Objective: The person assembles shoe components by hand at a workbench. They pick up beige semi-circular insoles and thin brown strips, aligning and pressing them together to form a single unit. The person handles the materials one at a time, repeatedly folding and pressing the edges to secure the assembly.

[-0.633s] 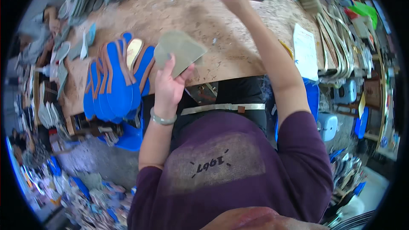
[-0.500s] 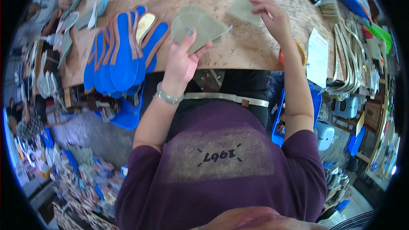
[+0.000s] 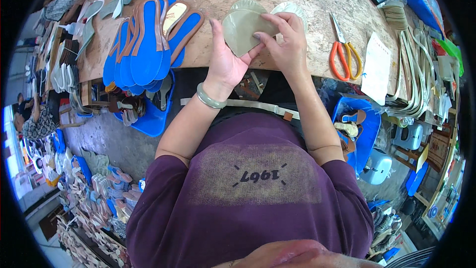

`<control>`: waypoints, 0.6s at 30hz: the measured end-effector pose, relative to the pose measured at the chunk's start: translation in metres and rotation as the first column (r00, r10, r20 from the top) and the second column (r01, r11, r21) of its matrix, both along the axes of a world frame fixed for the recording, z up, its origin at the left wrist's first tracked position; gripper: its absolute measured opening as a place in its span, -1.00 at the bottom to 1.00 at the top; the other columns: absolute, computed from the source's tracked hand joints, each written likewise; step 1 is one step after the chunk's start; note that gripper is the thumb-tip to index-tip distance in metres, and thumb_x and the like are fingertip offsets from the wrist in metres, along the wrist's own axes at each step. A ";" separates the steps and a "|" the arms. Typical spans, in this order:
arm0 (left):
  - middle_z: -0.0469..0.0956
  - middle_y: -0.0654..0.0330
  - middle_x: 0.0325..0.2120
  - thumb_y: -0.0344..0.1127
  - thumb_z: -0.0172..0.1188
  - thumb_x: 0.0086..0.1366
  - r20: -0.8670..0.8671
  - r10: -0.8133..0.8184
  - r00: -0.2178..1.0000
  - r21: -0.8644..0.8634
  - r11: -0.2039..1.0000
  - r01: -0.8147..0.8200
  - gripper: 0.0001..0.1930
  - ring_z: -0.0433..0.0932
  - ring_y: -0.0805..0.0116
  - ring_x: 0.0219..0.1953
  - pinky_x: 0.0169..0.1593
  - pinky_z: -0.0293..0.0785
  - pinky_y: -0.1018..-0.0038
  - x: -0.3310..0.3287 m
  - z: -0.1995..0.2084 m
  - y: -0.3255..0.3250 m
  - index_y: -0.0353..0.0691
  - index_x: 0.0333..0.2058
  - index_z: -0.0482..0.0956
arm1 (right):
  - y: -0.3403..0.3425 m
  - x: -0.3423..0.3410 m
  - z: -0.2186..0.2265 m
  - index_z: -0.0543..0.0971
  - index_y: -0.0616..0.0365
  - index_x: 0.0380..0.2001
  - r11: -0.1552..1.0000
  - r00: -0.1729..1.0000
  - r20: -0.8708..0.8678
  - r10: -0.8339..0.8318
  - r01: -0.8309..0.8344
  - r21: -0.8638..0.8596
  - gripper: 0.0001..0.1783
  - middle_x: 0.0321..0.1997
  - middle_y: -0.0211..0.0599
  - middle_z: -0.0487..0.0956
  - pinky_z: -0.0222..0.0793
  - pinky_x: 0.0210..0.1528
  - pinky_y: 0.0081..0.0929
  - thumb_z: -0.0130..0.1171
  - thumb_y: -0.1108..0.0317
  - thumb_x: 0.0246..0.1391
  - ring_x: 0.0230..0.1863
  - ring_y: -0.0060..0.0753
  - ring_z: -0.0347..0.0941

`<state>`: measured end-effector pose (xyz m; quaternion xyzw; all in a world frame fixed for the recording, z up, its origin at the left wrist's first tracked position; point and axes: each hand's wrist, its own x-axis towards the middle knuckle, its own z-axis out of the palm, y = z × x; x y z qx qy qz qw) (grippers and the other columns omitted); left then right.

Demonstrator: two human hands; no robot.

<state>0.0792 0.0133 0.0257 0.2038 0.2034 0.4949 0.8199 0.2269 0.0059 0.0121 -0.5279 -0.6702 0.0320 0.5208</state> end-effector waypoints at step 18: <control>0.32 -0.02 0.14 0.25 -0.25 0.37 -0.034 0.079 0.996 -0.018 0.997 -0.079 -0.32 0.34 0.00 0.18 0.17 0.39 0.01 -0.011 -0.009 0.000 -0.21 0.21 0.18 | -0.009 0.003 -0.005 0.53 0.30 -0.15 0.959 0.592 -0.804 0.053 -0.255 -0.125 -0.82 -0.24 -0.30 0.57 0.56 -0.39 -0.64 0.02 0.51 0.22 -0.34 -0.60 0.52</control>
